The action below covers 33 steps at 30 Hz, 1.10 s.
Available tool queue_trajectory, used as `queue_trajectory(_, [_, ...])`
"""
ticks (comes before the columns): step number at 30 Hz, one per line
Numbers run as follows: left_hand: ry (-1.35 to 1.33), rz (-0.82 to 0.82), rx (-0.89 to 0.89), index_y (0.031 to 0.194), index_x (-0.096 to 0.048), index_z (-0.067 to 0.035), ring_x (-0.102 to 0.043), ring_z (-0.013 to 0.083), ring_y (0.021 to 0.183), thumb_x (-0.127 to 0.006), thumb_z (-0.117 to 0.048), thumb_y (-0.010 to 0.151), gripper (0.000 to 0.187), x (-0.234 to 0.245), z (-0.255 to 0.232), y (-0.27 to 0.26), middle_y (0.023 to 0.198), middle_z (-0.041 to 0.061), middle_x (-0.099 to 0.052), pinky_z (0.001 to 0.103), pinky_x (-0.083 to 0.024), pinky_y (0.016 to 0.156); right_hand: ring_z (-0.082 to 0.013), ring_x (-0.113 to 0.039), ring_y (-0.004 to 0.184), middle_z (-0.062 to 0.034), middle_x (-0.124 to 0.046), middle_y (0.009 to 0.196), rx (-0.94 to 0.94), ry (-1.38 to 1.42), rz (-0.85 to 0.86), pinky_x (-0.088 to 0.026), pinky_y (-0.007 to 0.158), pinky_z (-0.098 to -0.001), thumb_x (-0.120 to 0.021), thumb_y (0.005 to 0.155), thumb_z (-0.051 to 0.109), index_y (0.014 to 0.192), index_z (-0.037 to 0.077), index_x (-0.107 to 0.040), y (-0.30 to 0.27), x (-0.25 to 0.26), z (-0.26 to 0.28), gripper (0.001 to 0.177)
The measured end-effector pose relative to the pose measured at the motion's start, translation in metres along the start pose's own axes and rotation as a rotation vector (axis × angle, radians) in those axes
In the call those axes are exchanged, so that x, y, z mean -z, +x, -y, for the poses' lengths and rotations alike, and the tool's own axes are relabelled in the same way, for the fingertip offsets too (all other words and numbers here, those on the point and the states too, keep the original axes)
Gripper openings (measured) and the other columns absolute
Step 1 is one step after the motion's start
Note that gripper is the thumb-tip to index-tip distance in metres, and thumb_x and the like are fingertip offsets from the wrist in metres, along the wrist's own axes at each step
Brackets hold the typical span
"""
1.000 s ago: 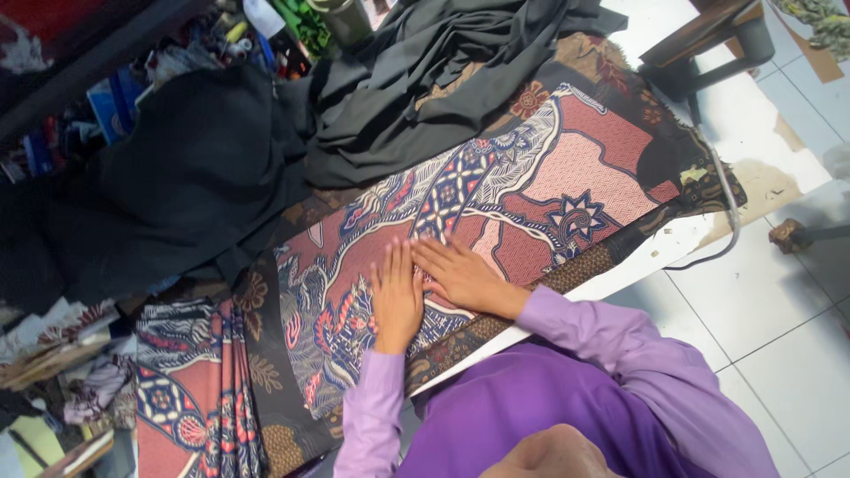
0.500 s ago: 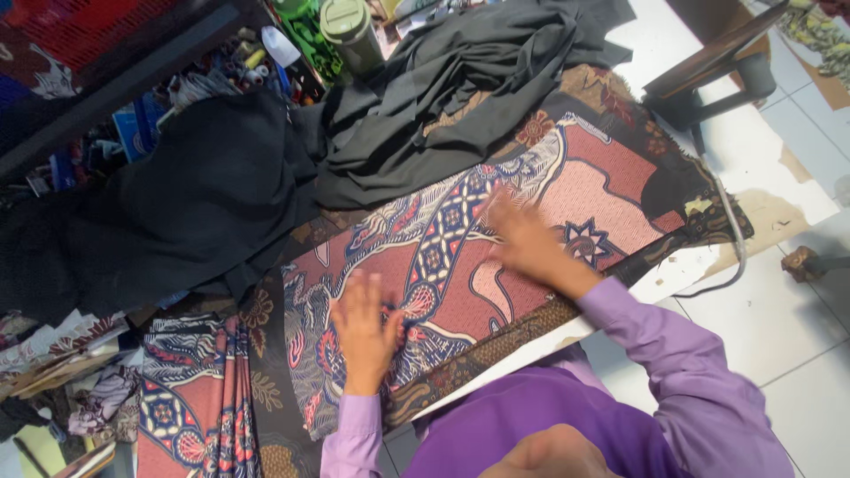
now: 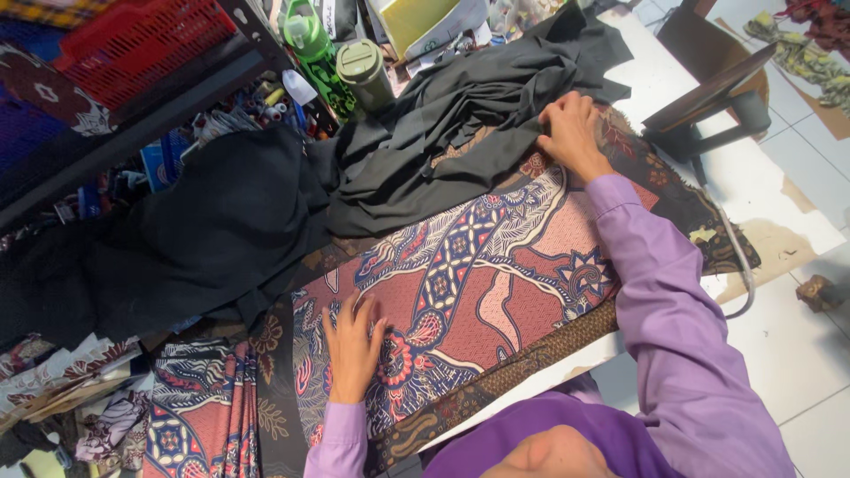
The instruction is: The person irons a dark gray garment on a patterned ironing board. They repeatedly smooth the fabric, iron it, fold it, and place it on a stack of similar folded items. The person handles the garment and iron throughout the clip.
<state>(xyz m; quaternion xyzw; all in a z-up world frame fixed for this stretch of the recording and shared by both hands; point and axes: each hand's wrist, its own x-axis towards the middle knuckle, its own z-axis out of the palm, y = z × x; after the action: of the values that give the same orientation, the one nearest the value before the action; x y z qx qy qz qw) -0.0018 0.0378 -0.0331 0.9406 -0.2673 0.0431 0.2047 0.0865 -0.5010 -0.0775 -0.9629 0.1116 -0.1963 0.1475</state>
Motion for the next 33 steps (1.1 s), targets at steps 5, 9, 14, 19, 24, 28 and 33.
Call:
queue_trajectory(5, [-0.095, -0.078, -0.180, 0.140, -0.057, -0.009, -0.047, 0.0413, 0.135, -0.072, -0.023, 0.090, 0.053, 0.005, -0.022, 0.081, 0.152, 0.018, -0.049, 0.053, -0.034, 0.116, -0.0335, -0.060, 0.107, -0.0111, -0.064, 0.102, 0.182, 0.186, 0.030, -0.042, 0.099, -0.0482, -0.078, 0.085, 0.020, 0.103, 0.010, -0.063, 0.010, 0.024, 0.041, 0.026])
queue_trajectory(9, [-0.389, -0.160, -0.341, 0.156, -0.036, -0.002, -0.039, 0.0417, 0.144, -0.085, -0.030, 0.073, 0.099, -0.009, -0.070, 0.168, 0.159, 0.019, -0.039, 0.055, -0.026, 0.117, -0.0274, -0.065, 0.087, -0.0141, -0.062, 0.093, 0.065, 0.693, 0.244, -0.050, 0.082, -0.0408, -0.064, 0.095, 0.018, 0.120, 0.004, -0.049, -0.002, 0.059, 0.091, 0.032])
queue_trajectory(14, [-0.753, -0.079, -0.378, 0.146, -0.030, -0.003, -0.042, 0.0350, 0.139, -0.090, -0.030, 0.067, 0.103, -0.035, -0.114, 0.225, 0.144, 0.016, -0.051, 0.056, -0.008, 0.116, -0.0195, -0.067, 0.100, -0.0109, -0.070, 0.103, 0.258, 0.856, 0.339, -0.051, 0.086, -0.0342, -0.063, 0.102, 0.026, 0.121, 0.004, -0.052, -0.008, 0.106, 0.150, 0.030])
queue_trajectory(19, [-0.377, 0.087, -0.271, 0.107, -0.073, -0.015, -0.056, 0.0321, 0.107, -0.081, -0.018, 0.074, 0.034, -0.039, -0.077, 0.243, 0.095, 0.008, -0.071, 0.039, -0.043, 0.102, -0.0280, -0.069, 0.095, -0.0119, -0.073, 0.100, 0.212, 0.540, 0.707, -0.052, 0.080, -0.0386, -0.086, 0.074, 0.031, 0.118, 0.007, -0.060, 0.005, 0.148, 0.138, 0.056])
queue_trajectory(24, [0.237, -0.181, -0.488, 0.093, -0.076, -0.020, -0.068, 0.0277, 0.085, -0.070, -0.004, 0.072, 0.028, 0.015, -0.055, 0.254, 0.091, 0.006, -0.071, 0.046, -0.048, 0.074, -0.0326, -0.070, 0.095, -0.0134, -0.068, 0.106, 0.285, -0.413, 0.436, -0.055, 0.075, -0.0469, -0.079, 0.081, 0.024, 0.104, 0.010, -0.073, 0.016, 0.153, 0.137, 0.028])
queue_trajectory(28, [0.292, -0.880, -0.404, 0.115, -0.074, -0.014, -0.060, 0.0267, 0.089, -0.062, 0.001, 0.090, 0.032, 0.103, -0.050, 0.236, 0.092, 0.003, -0.062, 0.042, -0.042, 0.081, -0.0292, -0.069, 0.082, -0.0099, -0.063, 0.099, 0.373, -0.109, -0.533, -0.051, 0.065, -0.0445, -0.071, 0.102, 0.009, 0.138, 0.010, -0.066, 0.020, 0.179, 0.123, 0.036])
queue_trajectory(33, [0.395, -0.560, -0.335, 0.108, -0.077, -0.016, -0.059, 0.0307, 0.103, -0.071, -0.003, 0.087, 0.025, 0.158, -0.045, 0.197, 0.100, 0.009, -0.060, 0.042, -0.045, 0.098, -0.0320, -0.067, 0.075, -0.0095, -0.061, 0.096, 0.298, -0.284, -0.276, -0.051, 0.061, -0.0468, -0.077, 0.090, 0.019, 0.112, 0.013, -0.073, 0.017, 0.179, 0.090, 0.023])
